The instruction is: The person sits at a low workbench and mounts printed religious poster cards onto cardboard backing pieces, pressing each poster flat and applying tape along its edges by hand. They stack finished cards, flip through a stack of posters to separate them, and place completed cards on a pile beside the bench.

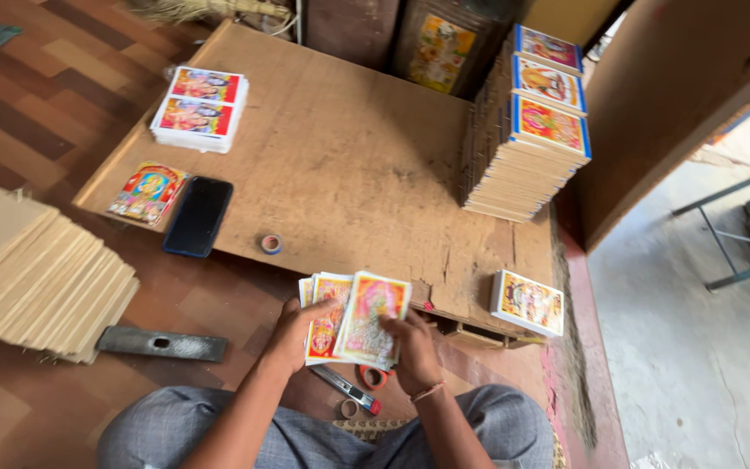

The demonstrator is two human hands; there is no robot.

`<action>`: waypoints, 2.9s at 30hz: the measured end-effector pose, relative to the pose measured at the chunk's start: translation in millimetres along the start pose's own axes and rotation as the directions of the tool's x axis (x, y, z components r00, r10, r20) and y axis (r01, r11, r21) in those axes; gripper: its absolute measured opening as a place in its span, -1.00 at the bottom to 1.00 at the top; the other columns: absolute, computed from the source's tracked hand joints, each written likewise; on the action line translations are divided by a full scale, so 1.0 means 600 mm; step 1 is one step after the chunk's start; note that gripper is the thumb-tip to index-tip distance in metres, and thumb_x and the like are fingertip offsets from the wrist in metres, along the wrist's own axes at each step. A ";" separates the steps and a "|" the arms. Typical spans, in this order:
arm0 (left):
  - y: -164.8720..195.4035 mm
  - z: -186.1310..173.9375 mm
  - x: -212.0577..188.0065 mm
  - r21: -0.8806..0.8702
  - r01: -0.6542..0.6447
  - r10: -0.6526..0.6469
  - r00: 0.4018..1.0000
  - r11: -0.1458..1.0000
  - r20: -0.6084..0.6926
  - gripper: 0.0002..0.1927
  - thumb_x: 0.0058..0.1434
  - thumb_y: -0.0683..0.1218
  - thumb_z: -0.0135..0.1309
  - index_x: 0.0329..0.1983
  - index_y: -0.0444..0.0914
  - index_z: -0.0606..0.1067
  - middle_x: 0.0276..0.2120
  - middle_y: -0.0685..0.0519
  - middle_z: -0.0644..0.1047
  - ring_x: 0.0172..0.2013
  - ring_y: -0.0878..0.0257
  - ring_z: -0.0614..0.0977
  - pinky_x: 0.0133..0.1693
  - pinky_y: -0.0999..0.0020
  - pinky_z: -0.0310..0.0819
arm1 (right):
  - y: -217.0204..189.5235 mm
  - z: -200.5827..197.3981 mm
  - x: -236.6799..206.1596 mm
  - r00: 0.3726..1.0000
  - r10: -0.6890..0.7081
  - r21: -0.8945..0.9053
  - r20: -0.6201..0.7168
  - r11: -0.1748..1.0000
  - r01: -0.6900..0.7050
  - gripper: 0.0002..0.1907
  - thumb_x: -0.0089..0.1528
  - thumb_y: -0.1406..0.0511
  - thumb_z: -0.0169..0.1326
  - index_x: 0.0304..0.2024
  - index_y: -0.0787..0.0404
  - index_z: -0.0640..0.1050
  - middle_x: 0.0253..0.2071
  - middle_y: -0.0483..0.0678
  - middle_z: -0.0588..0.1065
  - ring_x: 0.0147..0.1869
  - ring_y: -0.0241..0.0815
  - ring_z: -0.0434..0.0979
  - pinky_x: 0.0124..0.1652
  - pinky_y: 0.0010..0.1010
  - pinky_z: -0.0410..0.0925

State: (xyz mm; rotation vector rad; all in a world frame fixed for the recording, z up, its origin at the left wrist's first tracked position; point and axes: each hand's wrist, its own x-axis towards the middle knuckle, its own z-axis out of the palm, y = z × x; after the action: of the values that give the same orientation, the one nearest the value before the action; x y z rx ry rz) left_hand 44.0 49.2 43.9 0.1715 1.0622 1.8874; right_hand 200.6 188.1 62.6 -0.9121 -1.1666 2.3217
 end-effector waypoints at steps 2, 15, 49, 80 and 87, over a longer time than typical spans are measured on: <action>-0.008 0.007 0.000 0.037 0.048 -0.047 0.998 0.998 -0.028 -0.64 0.20 -0.13 0.17 0.02 -0.43 0.54 -0.18 -0.15 0.66 -0.23 0.09 0.73 -0.17 0.05 0.67 | 0.003 0.002 0.000 0.996 0.017 -0.003 0.086 1.000 -0.016 -0.70 0.24 0.47 -0.02 0.02 0.41 0.51 -0.08 0.08 0.60 -0.07 -0.11 0.63 -0.03 -0.27 0.50; -0.026 -0.022 0.023 -0.261 0.137 -0.139 0.990 0.956 0.010 -0.64 0.26 -0.07 0.10 0.07 -0.34 0.49 -0.13 -0.12 0.63 -0.13 0.04 0.71 -0.06 -0.04 0.65 | -0.040 -0.054 -0.010 0.983 -0.134 0.220 -0.127 0.962 0.159 -0.64 0.15 0.49 -0.08 0.01 0.39 0.47 -0.11 0.09 0.59 -0.11 -0.03 0.62 -0.04 -0.17 0.53; -0.044 0.012 -0.018 -0.238 -0.055 0.059 0.998 0.970 0.013 -0.72 0.26 -0.15 0.12 0.01 -0.36 0.52 -0.19 -0.08 0.64 -0.22 0.15 0.70 -0.17 0.20 0.65 | 0.039 0.054 -0.033 0.998 -0.052 -0.422 -0.027 0.906 0.036 -0.52 0.22 0.12 0.18 0.03 0.34 0.51 -0.18 0.03 0.59 -0.17 -0.25 0.59 -0.18 -0.43 0.45; -0.015 0.054 -0.046 0.312 -0.073 0.064 0.997 0.947 0.041 -0.65 0.21 -0.10 0.16 0.00 -0.38 0.46 -0.16 -0.10 0.66 -0.22 0.21 0.71 -0.19 0.26 0.65 | -0.005 0.003 -0.033 0.969 -0.149 -0.150 -0.196 0.981 0.120 -0.52 0.12 0.26 0.30 -0.03 0.42 0.46 -0.18 0.13 0.61 -0.19 -0.13 0.64 -0.17 -0.28 0.51; -0.047 0.130 -0.002 0.060 -0.091 0.092 0.996 0.994 -0.015 -0.68 0.17 -0.17 0.20 -0.08 -0.43 0.46 -0.21 -0.16 0.67 -0.29 0.09 0.75 -0.29 0.18 0.75 | -0.047 -0.056 -0.022 0.796 -0.315 -0.192 -0.516 0.949 0.251 -0.46 0.24 0.11 0.17 0.16 0.23 0.37 -0.10 0.00 0.49 -0.11 -0.21 0.55 -0.21 -0.36 0.44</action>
State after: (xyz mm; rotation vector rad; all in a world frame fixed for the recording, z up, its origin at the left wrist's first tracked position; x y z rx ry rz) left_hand 102.8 100.4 71.5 0.2418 1.1406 1.9430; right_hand 234.9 215.4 75.8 -1.2356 -1.0975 1.6113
